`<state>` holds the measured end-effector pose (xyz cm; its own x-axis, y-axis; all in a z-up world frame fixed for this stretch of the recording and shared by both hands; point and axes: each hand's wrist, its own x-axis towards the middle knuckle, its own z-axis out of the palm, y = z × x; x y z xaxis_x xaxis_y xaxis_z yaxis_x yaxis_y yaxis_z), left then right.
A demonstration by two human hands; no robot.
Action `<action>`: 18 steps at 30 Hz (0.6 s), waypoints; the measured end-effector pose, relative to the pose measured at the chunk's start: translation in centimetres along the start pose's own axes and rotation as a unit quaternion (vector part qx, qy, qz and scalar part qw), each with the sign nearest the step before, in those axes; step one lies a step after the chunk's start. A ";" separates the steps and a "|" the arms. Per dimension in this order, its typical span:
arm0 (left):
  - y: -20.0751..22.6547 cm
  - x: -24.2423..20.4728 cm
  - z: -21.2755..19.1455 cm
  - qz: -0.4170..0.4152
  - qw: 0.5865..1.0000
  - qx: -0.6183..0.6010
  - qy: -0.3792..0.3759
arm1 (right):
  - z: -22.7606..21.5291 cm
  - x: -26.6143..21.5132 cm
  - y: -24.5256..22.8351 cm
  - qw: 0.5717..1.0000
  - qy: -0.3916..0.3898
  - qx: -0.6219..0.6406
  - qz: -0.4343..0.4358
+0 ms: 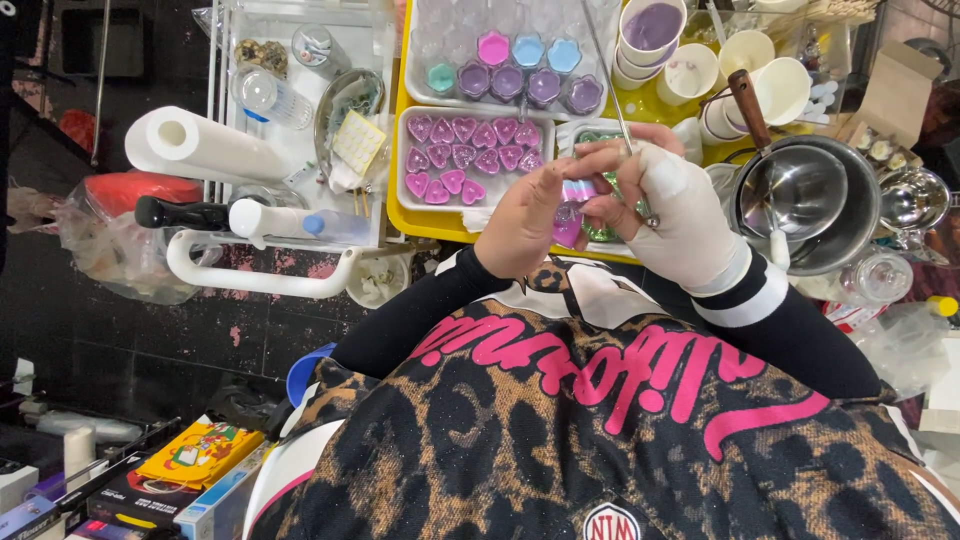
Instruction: Preparing and decorating heart-shaped candle wicks or molds using a small tool and glitter.
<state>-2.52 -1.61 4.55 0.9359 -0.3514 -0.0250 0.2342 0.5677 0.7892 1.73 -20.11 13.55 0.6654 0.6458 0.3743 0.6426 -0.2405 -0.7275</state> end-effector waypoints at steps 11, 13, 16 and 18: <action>1.1 0.2 0.3 -0.012 0.999 -0.028 -0.043 | 0.6 -0.7 0.1 0.999 0.040 0.020 0.009; 1.4 0.3 0.4 -0.010 0.998 -0.026 -0.052 | 0.5 -0.6 0.0 0.999 0.040 0.021 0.010; 1.4 0.5 0.6 -0.045 0.997 -0.056 -0.017 | 0.4 -0.6 -0.2 0.999 0.043 0.017 0.009; 1.0 0.7 0.2 -0.015 0.998 -0.035 -0.045 | 0.3 -0.6 -0.2 0.999 0.037 0.006 0.002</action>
<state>-1.73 -1.44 5.47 0.9017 -0.4323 0.0093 0.2823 0.6048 0.7447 1.04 -20.21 13.28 0.6940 0.5897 0.4130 0.6358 -0.2329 -0.7359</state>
